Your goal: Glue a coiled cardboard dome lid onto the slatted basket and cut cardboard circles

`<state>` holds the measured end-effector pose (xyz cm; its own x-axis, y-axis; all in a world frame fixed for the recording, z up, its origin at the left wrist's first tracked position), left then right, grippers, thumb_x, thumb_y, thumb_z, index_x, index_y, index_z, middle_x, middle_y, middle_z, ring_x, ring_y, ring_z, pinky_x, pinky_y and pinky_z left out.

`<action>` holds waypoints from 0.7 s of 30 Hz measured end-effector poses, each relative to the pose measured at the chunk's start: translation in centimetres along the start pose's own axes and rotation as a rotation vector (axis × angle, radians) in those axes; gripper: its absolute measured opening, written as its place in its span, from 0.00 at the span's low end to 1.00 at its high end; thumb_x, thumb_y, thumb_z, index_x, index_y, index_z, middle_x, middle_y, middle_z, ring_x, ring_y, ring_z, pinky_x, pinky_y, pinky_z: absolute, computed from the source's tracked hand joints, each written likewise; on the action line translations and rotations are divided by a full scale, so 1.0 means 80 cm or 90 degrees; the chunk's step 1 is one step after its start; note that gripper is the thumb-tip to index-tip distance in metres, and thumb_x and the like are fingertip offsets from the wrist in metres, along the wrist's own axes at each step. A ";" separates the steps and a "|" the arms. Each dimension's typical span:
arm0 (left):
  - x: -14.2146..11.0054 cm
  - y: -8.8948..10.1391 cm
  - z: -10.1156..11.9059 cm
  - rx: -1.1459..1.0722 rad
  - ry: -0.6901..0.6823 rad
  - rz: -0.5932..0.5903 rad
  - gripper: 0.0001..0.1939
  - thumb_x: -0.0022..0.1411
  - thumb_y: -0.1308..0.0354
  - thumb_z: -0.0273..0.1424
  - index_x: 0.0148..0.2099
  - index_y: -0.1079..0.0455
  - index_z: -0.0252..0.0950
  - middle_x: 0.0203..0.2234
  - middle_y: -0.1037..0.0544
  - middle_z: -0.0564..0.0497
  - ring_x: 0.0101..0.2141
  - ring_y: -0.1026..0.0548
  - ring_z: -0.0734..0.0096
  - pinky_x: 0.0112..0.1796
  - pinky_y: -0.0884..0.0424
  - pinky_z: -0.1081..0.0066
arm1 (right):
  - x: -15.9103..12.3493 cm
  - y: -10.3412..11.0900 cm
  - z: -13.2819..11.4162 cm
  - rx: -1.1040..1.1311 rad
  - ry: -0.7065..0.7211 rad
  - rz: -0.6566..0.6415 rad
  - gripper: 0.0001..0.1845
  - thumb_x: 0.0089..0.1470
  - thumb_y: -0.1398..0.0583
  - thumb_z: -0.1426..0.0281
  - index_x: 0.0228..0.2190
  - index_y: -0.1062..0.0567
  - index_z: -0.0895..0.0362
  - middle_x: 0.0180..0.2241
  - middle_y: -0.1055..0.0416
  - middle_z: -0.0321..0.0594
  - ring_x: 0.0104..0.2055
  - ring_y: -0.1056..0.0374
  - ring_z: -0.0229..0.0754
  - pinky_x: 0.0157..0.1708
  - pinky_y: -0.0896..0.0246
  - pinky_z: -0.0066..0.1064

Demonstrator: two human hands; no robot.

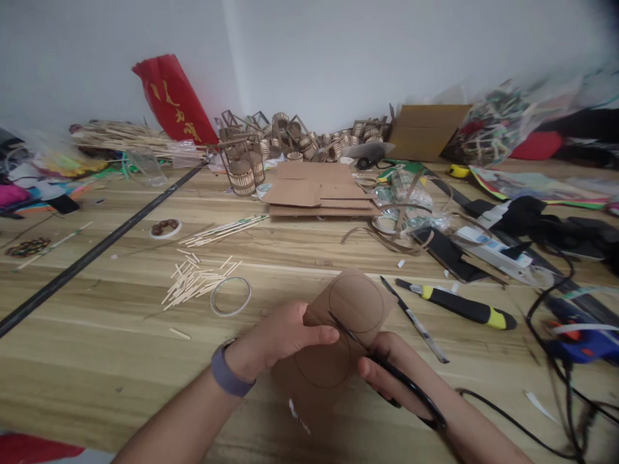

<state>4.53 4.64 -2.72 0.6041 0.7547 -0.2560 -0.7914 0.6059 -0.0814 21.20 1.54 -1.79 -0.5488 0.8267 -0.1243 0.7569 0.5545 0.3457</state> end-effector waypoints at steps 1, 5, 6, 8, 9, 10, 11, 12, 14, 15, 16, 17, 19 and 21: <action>0.000 0.000 0.001 -0.002 -0.002 -0.002 0.24 0.54 0.34 0.43 0.50 0.24 0.34 0.46 0.20 0.45 0.47 0.25 0.54 0.48 0.32 0.61 | 0.000 0.000 0.002 -0.001 -0.007 -0.001 0.36 0.49 0.51 0.33 0.19 0.40 0.54 0.14 0.49 0.29 0.17 0.54 0.32 0.16 0.64 0.27; -0.001 0.000 0.000 0.001 0.015 0.008 0.24 0.53 0.34 0.44 0.48 0.24 0.34 0.43 0.19 0.46 0.46 0.25 0.53 0.46 0.31 0.61 | 0.000 -0.001 0.007 0.002 0.000 -0.016 0.37 0.50 0.52 0.33 0.19 0.39 0.55 0.15 0.51 0.29 0.18 0.56 0.31 0.16 0.65 0.27; -0.001 0.000 0.000 0.002 0.017 0.007 0.24 0.54 0.34 0.44 0.48 0.24 0.34 0.42 0.19 0.46 0.45 0.25 0.54 0.46 0.31 0.61 | 0.001 -0.001 0.007 0.000 0.015 -0.017 0.36 0.50 0.51 0.34 0.20 0.39 0.55 0.16 0.51 0.29 0.18 0.56 0.32 0.17 0.65 0.27; -0.002 -0.001 0.001 0.004 0.016 0.003 0.23 0.54 0.35 0.44 0.47 0.24 0.34 0.41 0.18 0.47 0.45 0.24 0.55 0.45 0.31 0.62 | 0.001 -0.001 0.007 -0.011 0.046 -0.010 0.36 0.52 0.51 0.35 0.22 0.36 0.56 0.18 0.51 0.29 0.20 0.55 0.32 0.18 0.64 0.26; -0.003 -0.001 0.002 0.007 0.017 0.003 0.22 0.55 0.35 0.44 0.47 0.24 0.33 0.41 0.18 0.47 0.44 0.24 0.55 0.45 0.30 0.62 | 0.002 0.000 0.007 -0.017 0.057 -0.006 0.36 0.51 0.51 0.35 0.23 0.36 0.56 0.19 0.50 0.29 0.21 0.55 0.32 0.18 0.63 0.26; -0.003 -0.001 0.002 0.013 0.019 0.003 0.22 0.55 0.35 0.44 0.46 0.24 0.33 0.40 0.18 0.47 0.44 0.24 0.54 0.45 0.30 0.62 | 0.002 0.000 0.008 -0.019 0.062 -0.003 0.37 0.51 0.52 0.34 0.23 0.36 0.56 0.19 0.50 0.29 0.21 0.55 0.33 0.18 0.62 0.26; -0.003 -0.001 0.003 0.018 0.018 0.005 0.22 0.55 0.35 0.44 0.45 0.24 0.33 0.40 0.18 0.46 0.45 0.24 0.54 0.45 0.30 0.62 | 0.002 0.000 0.010 -0.022 0.059 -0.001 0.37 0.50 0.52 0.34 0.22 0.37 0.56 0.19 0.50 0.29 0.21 0.55 0.33 0.18 0.62 0.27; -0.003 0.000 0.004 0.022 0.014 0.006 0.22 0.55 0.35 0.44 0.45 0.24 0.33 0.40 0.18 0.46 0.45 0.24 0.54 0.46 0.31 0.62 | 0.002 0.000 0.012 -0.024 0.048 -0.001 0.37 0.50 0.52 0.33 0.21 0.38 0.56 0.18 0.51 0.29 0.21 0.56 0.32 0.18 0.63 0.27; -0.004 0.001 0.004 0.034 0.007 0.009 0.22 0.55 0.35 0.44 0.45 0.24 0.33 0.41 0.18 0.46 0.46 0.24 0.53 0.47 0.31 0.61 | 0.002 -0.001 0.019 -0.032 0.010 -0.001 0.38 0.47 0.51 0.32 0.18 0.42 0.55 0.17 0.53 0.28 0.19 0.58 0.32 0.18 0.64 0.27; -0.004 0.001 0.004 0.039 0.004 0.012 0.22 0.55 0.35 0.44 0.46 0.24 0.33 0.42 0.18 0.46 0.47 0.24 0.52 0.47 0.31 0.61 | 0.002 -0.001 0.022 -0.039 -0.007 0.001 0.38 0.46 0.51 0.31 0.18 0.43 0.54 0.16 0.54 0.28 0.19 0.58 0.32 0.18 0.65 0.28; -0.004 0.002 0.004 0.041 0.002 0.016 0.23 0.55 0.35 0.44 0.47 0.24 0.34 0.42 0.18 0.46 0.47 0.24 0.52 0.47 0.31 0.61 | 0.002 -0.001 0.024 -0.046 -0.018 0.004 0.39 0.44 0.51 0.30 0.17 0.44 0.54 0.16 0.54 0.28 0.19 0.58 0.32 0.18 0.65 0.28; -0.004 0.002 0.004 0.041 0.003 0.019 0.23 0.55 0.35 0.44 0.48 0.24 0.34 0.43 0.18 0.46 0.47 0.24 0.52 0.47 0.31 0.61 | 0.001 -0.001 0.025 -0.049 -0.023 0.003 0.39 0.43 0.51 0.29 0.17 0.43 0.54 0.16 0.53 0.29 0.20 0.57 0.32 0.18 0.64 0.28; -0.003 0.002 0.004 0.041 0.007 0.022 0.24 0.55 0.35 0.44 0.49 0.24 0.34 0.44 0.19 0.46 0.47 0.24 0.52 0.47 0.30 0.61 | 0.001 -0.002 0.024 -0.033 -0.015 -0.005 0.39 0.43 0.51 0.29 0.19 0.40 0.55 0.17 0.52 0.29 0.19 0.56 0.32 0.17 0.64 0.27; -0.003 0.000 0.005 0.037 0.008 0.020 0.24 0.54 0.35 0.44 0.49 0.24 0.34 0.44 0.18 0.46 0.46 0.24 0.53 0.46 0.30 0.61 | 0.001 -0.003 0.020 0.000 -0.004 -0.010 0.39 0.45 0.51 0.30 0.20 0.37 0.56 0.16 0.52 0.28 0.18 0.56 0.31 0.16 0.64 0.26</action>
<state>4.44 4.52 -2.25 0.5779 0.7700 -0.2703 -0.8027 0.5962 -0.0177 21.51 1.65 -3.37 -0.5580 0.8187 -0.1354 0.7483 0.5669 0.3445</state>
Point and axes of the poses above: each hand's wrist, its own x-axis towards the middle knuckle, its own y-axis out of the back of the hand, z = x × y, the point moved 4 cm from there along x, towards the middle knuckle
